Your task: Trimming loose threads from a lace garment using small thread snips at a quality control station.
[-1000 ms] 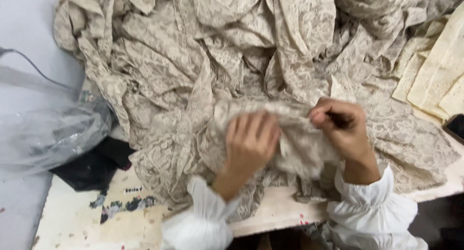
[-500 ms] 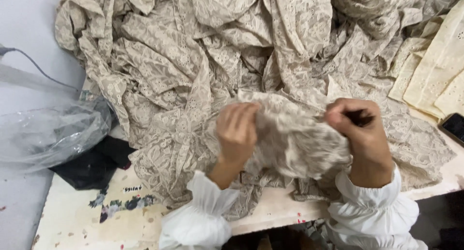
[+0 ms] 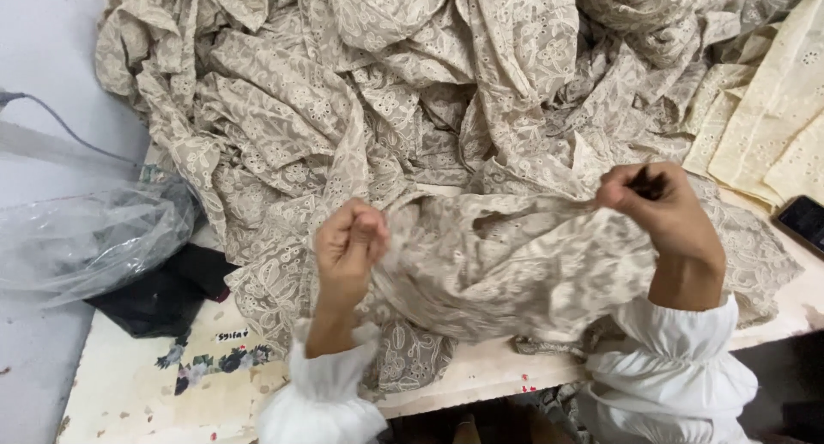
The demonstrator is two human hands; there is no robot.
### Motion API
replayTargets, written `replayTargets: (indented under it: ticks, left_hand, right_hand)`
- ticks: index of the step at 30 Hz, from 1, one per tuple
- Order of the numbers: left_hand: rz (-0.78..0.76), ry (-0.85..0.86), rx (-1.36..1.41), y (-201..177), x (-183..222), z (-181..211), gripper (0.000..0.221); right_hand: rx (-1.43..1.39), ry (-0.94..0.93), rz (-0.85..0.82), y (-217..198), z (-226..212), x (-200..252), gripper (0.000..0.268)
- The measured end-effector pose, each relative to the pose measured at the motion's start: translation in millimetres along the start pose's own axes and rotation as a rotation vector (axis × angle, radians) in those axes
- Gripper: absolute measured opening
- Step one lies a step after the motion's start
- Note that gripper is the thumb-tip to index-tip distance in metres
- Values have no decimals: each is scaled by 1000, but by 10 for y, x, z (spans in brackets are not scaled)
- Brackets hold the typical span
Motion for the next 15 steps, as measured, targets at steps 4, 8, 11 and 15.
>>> replayTargets:
  ticks: [4, 8, 11, 15]
  left_hand:
    - [-221, 60, -402, 646, 45, 265, 41]
    - [-363, 189, -626, 971, 159, 219, 16]
    - [-352, 196, -412, 695, 58, 446, 21]
    - [-471, 168, -423, 457, 240, 590, 30]
  right_hand:
    - [1, 68, 133, 37, 77, 71, 22]
    - [-33, -41, 63, 164, -132, 73, 20]
    - [-67, -131, -243, 352, -311, 87, 12]
    - [-16, -33, -436, 608, -113, 374, 13]
Point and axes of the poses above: each hand's wrist, its own x-axis away from the middle knuckle, its own y-axis out of the palm, z = x × y, the point moved 10 cm from there along -x, towards the middle knuckle, and after that the axes turned 7 degrees about -z, right-handed, at the moved point
